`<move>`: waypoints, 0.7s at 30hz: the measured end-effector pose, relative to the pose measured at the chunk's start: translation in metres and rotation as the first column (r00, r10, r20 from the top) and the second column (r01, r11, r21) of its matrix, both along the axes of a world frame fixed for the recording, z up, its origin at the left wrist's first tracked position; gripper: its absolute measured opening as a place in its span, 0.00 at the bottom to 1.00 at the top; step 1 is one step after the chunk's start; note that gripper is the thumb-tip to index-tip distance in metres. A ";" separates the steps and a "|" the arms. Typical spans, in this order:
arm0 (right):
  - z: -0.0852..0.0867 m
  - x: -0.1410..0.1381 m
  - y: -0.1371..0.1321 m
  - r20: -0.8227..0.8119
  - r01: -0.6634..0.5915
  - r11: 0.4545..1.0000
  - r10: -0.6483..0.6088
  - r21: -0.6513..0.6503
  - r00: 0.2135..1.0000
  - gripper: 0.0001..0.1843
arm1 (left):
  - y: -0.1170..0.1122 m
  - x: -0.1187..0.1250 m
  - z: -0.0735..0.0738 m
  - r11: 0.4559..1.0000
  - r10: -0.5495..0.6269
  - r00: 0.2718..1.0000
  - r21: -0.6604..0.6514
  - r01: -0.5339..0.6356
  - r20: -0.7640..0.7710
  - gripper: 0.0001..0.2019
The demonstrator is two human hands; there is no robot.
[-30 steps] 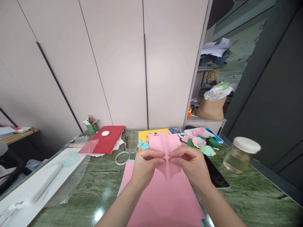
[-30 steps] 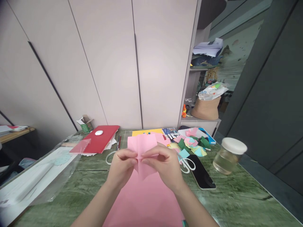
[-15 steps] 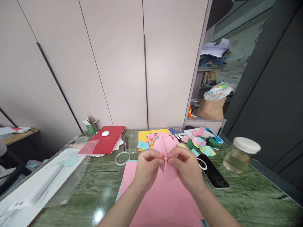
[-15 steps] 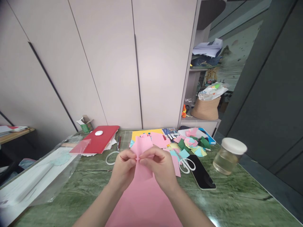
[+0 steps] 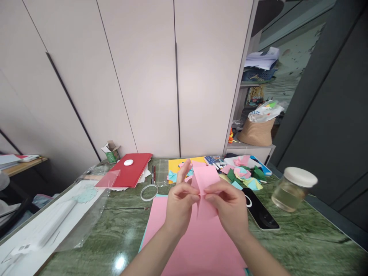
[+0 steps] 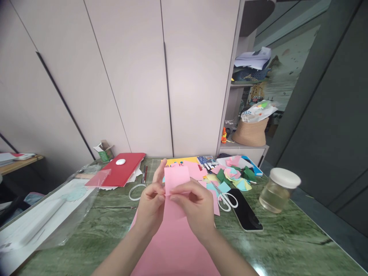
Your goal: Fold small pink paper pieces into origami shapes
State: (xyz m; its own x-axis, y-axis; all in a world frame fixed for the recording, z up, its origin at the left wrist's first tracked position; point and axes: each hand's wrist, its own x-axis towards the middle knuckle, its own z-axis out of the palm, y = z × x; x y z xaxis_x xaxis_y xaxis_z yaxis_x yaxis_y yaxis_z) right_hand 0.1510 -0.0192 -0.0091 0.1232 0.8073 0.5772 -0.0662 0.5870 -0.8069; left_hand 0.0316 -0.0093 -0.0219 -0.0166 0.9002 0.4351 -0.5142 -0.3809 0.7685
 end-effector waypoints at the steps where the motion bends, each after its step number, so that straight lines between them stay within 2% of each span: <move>1: -0.001 -0.001 -0.001 -0.003 0.014 1.000 -0.014 0.015 1.000 0.08 | -0.001 0.001 0.000 1.000 0.008 1.000 0.003 -0.008 -0.006 0.09; 7: -0.007 -0.010 -0.002 -0.031 0.164 0.982 -0.161 0.096 0.986 0.06 | -0.003 0.004 -0.002 1.000 -0.023 1.000 -0.006 0.023 0.005 0.08; 11: -0.009 -0.013 -0.004 -0.021 0.246 0.965 -0.245 0.095 0.969 0.08 | -0.002 0.005 -0.004 0.999 -0.039 0.999 -0.016 0.039 0.017 0.08; 17: -0.011 -0.014 -0.004 -0.014 0.226 0.971 -0.226 0.080 0.974 0.08 | -0.002 0.005 -0.005 0.995 -0.079 0.997 -0.055 0.080 0.019 0.10; 21: -0.011 -0.013 -0.002 0.006 0.190 0.974 -0.193 0.120 0.981 0.07 | -0.001 0.004 -0.005 0.995 -0.072 0.997 -0.074 0.074 0.028 0.11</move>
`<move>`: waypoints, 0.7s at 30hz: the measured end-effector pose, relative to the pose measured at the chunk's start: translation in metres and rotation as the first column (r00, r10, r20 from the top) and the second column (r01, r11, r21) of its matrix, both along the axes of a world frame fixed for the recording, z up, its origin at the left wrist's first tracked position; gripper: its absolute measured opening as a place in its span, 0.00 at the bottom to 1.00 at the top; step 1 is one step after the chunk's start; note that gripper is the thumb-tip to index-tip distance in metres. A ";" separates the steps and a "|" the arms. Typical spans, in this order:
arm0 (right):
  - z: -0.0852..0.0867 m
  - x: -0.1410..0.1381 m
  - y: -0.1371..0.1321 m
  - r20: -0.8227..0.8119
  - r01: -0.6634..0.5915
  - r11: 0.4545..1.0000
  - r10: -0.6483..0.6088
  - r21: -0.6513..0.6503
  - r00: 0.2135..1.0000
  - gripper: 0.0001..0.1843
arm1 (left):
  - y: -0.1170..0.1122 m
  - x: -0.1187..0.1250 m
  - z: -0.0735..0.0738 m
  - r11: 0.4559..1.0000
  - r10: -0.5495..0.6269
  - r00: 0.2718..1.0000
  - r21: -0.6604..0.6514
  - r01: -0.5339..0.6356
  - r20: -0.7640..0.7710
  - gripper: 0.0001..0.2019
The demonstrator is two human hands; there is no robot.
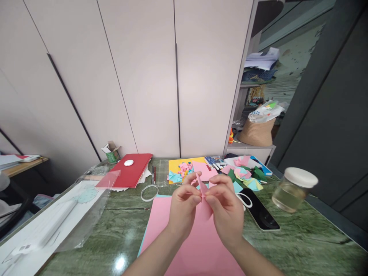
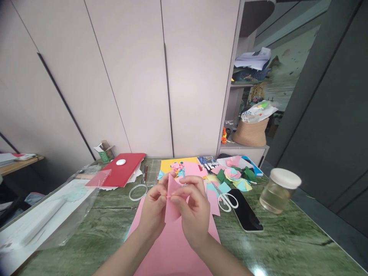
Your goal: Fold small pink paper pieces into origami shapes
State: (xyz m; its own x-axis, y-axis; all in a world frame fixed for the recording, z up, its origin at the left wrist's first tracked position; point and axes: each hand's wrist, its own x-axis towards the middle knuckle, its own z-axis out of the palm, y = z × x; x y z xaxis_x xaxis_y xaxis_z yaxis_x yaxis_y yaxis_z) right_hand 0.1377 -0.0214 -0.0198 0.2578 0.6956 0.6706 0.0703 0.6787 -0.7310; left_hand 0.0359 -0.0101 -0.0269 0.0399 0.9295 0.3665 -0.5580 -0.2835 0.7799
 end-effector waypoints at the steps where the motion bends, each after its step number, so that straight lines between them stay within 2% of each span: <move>1: 0.001 0.000 0.000 0.008 -0.009 1.000 0.009 0.019 1.000 0.07 | 0.001 0.000 0.000 1.000 0.007 1.000 0.009 -0.007 -0.002 0.11; 5: 0.004 0.002 -0.001 0.020 -0.038 0.997 0.037 0.072 0.999 0.07 | 0.003 -0.001 -0.002 0.995 0.037 0.999 0.095 -0.035 -0.013 0.10; 10: 0.005 0.001 0.001 0.026 -0.138 0.988 0.136 0.073 0.990 0.07 | 0.001 -0.002 -0.001 0.985 0.079 0.996 0.156 -0.071 -0.043 0.07; 15: 0.006 0.008 0.004 0.147 -0.114 0.992 0.106 0.048 0.983 0.06 | -0.002 -0.005 0.007 0.943 0.245 0.960 0.265 -0.202 -0.138 0.05; 21: 0.015 0.024 0.004 0.276 -0.219 0.974 0.225 -0.053 0.934 0.07 | -0.002 -0.014 0.008 0.859 0.434 0.869 0.400 -0.320 -0.236 0.06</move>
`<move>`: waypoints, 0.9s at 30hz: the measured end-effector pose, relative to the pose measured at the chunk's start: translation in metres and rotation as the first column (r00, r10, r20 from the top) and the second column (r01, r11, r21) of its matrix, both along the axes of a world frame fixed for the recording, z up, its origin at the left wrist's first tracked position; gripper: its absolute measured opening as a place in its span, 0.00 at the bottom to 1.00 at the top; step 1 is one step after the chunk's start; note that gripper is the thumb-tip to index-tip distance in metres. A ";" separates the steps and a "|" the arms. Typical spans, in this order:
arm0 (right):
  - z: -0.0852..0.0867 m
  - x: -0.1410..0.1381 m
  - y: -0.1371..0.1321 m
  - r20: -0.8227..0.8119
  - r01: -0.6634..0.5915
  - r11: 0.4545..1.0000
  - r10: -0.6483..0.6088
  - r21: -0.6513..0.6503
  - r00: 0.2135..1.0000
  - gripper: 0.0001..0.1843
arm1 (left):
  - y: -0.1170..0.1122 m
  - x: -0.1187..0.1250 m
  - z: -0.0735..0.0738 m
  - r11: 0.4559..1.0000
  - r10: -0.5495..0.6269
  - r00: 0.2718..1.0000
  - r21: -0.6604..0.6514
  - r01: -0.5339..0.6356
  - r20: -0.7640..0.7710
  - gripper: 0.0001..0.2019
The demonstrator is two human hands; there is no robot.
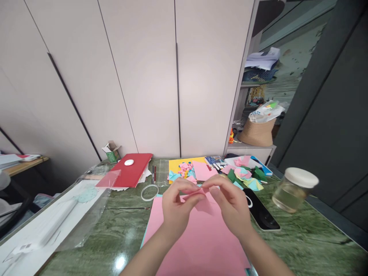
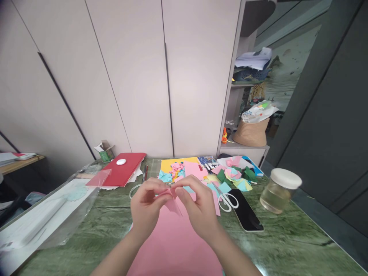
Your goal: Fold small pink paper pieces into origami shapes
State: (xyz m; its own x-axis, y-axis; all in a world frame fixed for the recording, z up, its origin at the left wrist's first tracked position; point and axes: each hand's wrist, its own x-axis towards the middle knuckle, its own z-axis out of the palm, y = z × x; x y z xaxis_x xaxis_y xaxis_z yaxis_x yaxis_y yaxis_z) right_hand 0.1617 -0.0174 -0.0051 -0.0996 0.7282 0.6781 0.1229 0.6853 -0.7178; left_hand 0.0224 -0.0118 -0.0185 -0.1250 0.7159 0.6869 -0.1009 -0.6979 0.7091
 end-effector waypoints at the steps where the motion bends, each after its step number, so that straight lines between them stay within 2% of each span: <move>1: 0.002 0.002 0.000 0.021 -0.010 1.000 0.010 -0.011 1.000 0.07 | 0.000 -0.001 -0.001 1.000 0.024 0.999 0.016 -0.023 -0.031 0.07; 6: 0.013 0.011 -0.003 0.172 0.020 0.999 -0.011 -0.046 0.985 0.03 | 0.002 -0.008 0.000 0.990 0.099 0.975 0.117 -0.076 -0.201 0.09; 9: 0.017 0.015 -0.005 0.280 0.036 0.997 -0.016 -0.070 0.960 0.05 | 0.000 -0.012 0.007 0.994 0.095 0.939 0.084 -0.071 -0.331 0.08; 11: 0.018 0.017 -0.005 0.326 0.035 0.997 -0.012 -0.066 0.945 0.05 | -0.002 -0.013 0.012 1.000 0.029 0.913 0.010 -0.027 -0.407 0.05; 14: 0.018 0.020 -0.005 0.375 0.045 0.998 -0.028 -0.036 0.926 0.05 | -0.006 -0.015 0.020 0.989 -0.079 0.900 -0.148 0.016 -0.429 0.06; 17: 0.016 0.020 -0.003 0.391 0.084 0.996 -0.066 -0.027 0.918 0.06 | -0.010 -0.016 0.025 0.963 -0.157 0.870 -0.267 0.030 -0.468 0.14; 18: 0.016 0.020 -0.003 0.384 0.095 0.995 -0.072 -0.041 0.921 0.06 | -0.010 -0.016 0.027 0.956 -0.181 0.854 -0.292 0.036 -0.488 0.17; 21: 0.018 0.018 0.000 0.349 0.090 0.986 -0.035 -0.142 0.936 0.07 | -0.010 -0.016 0.030 0.932 -0.224 0.836 -0.361 0.033 -0.500 0.18; 23: 0.020 0.017 0.001 0.336 0.048 0.973 0.031 -0.225 0.941 0.03 | -0.008 -0.016 0.029 0.930 -0.199 0.854 -0.368 0.010 -0.480 0.16; 27: 0.022 0.018 0.004 0.349 -0.017 0.947 0.135 -0.320 0.927 0.05 | -0.004 -0.017 0.026 0.932 -0.107 0.893 -0.356 -0.063 -0.438 0.14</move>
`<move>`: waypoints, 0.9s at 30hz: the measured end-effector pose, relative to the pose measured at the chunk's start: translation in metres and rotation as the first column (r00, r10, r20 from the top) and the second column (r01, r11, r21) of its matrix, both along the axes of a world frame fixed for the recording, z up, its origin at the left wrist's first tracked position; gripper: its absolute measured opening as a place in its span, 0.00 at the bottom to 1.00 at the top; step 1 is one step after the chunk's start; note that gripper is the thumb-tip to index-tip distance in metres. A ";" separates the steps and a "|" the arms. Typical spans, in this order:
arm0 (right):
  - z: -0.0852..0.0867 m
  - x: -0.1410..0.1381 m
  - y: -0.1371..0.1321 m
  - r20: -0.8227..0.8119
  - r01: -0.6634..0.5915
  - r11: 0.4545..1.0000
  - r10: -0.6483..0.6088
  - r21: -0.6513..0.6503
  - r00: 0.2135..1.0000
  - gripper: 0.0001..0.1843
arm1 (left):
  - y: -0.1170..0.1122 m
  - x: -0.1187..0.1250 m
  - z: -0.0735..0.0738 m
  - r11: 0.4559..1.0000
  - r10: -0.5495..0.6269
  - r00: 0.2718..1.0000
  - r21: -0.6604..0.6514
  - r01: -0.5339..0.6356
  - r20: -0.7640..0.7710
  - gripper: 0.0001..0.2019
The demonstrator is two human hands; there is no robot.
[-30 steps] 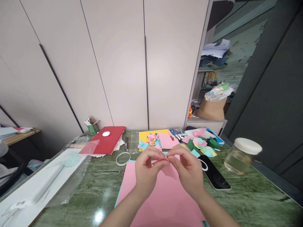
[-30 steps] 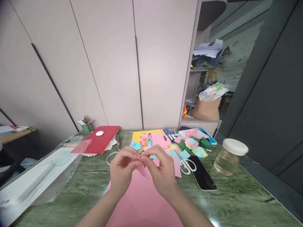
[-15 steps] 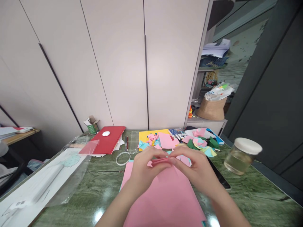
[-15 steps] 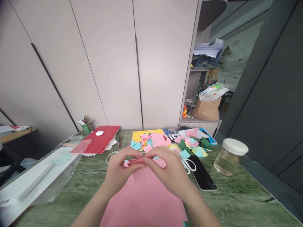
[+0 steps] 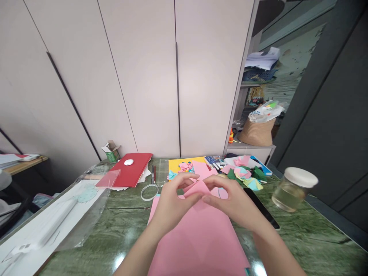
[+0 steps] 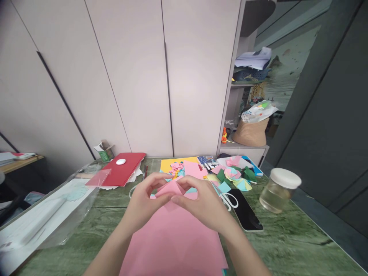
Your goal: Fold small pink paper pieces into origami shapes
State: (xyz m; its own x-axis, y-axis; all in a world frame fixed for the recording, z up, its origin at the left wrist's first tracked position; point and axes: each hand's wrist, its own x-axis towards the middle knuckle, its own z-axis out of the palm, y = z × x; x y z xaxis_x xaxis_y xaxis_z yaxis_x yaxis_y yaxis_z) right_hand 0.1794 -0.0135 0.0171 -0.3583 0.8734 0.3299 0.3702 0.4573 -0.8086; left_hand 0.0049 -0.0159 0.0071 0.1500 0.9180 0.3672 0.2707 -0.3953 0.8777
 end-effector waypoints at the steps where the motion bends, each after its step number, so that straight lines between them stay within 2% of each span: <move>1: 0.000 0.001 0.001 -0.002 0.003 1.000 -0.003 -0.010 1.000 0.03 | 0.001 -0.001 -0.001 1.000 0.017 1.000 0.005 -0.017 0.011 0.14; 4: -0.003 0.002 0.004 -0.058 0.057 0.998 -0.057 -0.014 0.997 0.04 | 0.004 -0.003 -0.002 1.000 0.020 0.999 0.017 -0.021 0.031 0.13; 10: -0.006 0.000 0.007 -0.162 0.086 0.996 -0.088 -0.016 0.983 0.04 | 0.009 -0.006 -0.003 0.994 -0.101 0.990 -0.041 0.106 0.101 0.10; 18: -0.010 0.001 0.009 -0.141 0.087 0.996 -0.089 -0.021 0.986 0.08 | 0.011 -0.002 -0.007 1.000 -0.018 0.993 -0.016 0.020 0.118 0.13; 23: -0.014 -0.005 0.008 -0.136 0.064 0.996 -0.071 -0.057 0.988 0.18 | 0.013 0.001 -0.009 0.999 0.025 0.989 0.026 -0.029 0.145 0.15; 27: -0.018 -0.008 0.012 -0.189 0.072 0.995 -0.084 -0.066 0.978 0.16 | 0.013 0.002 -0.011 0.999 0.010 0.995 0.033 -0.013 0.097 0.13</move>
